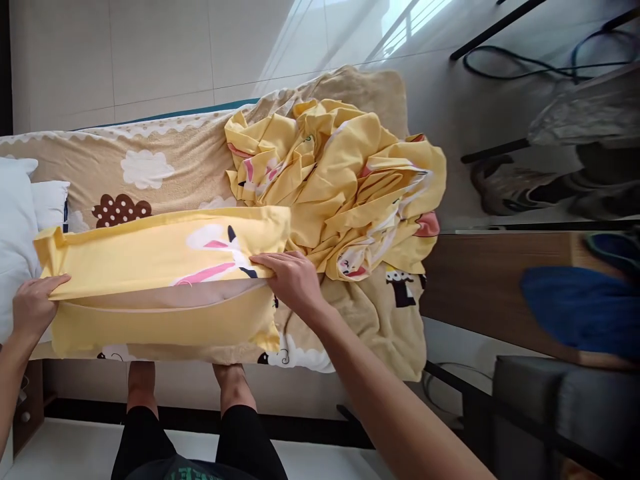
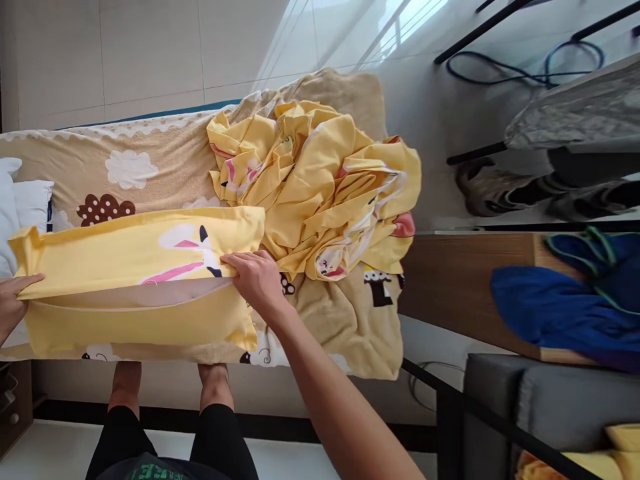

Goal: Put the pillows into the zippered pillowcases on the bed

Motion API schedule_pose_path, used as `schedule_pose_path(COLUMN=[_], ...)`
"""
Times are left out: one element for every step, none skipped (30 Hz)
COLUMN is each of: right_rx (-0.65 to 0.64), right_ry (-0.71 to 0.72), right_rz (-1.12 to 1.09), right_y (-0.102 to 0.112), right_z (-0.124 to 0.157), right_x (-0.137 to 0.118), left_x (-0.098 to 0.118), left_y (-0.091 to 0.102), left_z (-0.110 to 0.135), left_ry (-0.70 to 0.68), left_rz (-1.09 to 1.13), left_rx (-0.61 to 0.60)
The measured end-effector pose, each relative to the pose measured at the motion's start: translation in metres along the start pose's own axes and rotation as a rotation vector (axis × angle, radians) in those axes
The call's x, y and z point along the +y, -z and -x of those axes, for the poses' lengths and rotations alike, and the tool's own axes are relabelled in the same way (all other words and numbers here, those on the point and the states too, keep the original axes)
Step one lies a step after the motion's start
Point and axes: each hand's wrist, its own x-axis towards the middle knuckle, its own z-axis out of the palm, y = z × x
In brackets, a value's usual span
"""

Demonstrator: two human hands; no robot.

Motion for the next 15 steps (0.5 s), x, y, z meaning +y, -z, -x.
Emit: schedule_pose_path(right_rx=[-0.046, -0.084, -0.111, -0.123, -0.124, -0.109, -0.079, -0.040, 0.004, 0.050, 0.095, 0.137, 0.175, 0.217, 0.264], right_ry=[-0.042, -0.083, -0.118, -0.147, -0.168, -0.182, -0.195, -0.213, -0.235, -0.260, -0.286, -0.309, -0.326, -0.337, -0.342], right_rz=[-0.004, -0.006, -0.006, -0.003, 0.000, 0.007, 0.017, 0.031, 0.044, 0.054, 0.052, 0.034, 0.000, -0.042, -0.085], right_y=[-0.008, -0.018, -0.028, -0.038, -0.047, -0.055, -0.062, -0.066, -0.069, -0.071, -0.071, -0.070, -0.068, -0.066, -0.064], right_z=[-0.007, -0.014, -0.020, -0.025, -0.029, -0.031, -0.033, -0.035, -0.036, -0.036, -0.037, -0.037, -0.037, -0.037, -0.036], right_x=[0.000, -0.001, -0.002, -0.004, -0.005, -0.005, -0.005, -0.004, -0.002, 0.002, 0.007, 0.012, 0.019, 0.025, 0.031], left_x=[0.003, 0.009, 0.021, 0.037, 0.057, 0.083, 0.112, 0.143, 0.176, 0.209, 0.240, 0.269, 0.294, 0.314, 0.331], left_y=[-0.010, -0.021, -0.034, -0.046, -0.057, -0.068, -0.077, -0.085, -0.092, -0.098, -0.103, -0.107, -0.112, -0.118, -0.125], left_z=[-0.006, -0.010, -0.012, -0.012, -0.009, -0.004, 0.002, 0.007, 0.010, 0.010, 0.005, -0.003, -0.014, -0.027, -0.040], left_ry=[0.032, 0.055, 0.056, 0.018, -0.065, -0.197, -0.391, -0.596, -0.781, -0.909, -0.971, -0.971, -0.904, -0.807, -0.711], left_rz=[0.003, 0.000, -0.002, 0.006, 0.032, 0.097, 0.200, 0.321, 0.429, 0.513, 0.544, 0.548, 0.523, 0.492, 0.473], left_rx=[-0.050, -0.079, -0.070, -0.032, 0.034, 0.106, 0.126, 0.124, 0.095, 0.060, -0.007, -0.086, -0.192, -0.309, -0.409])
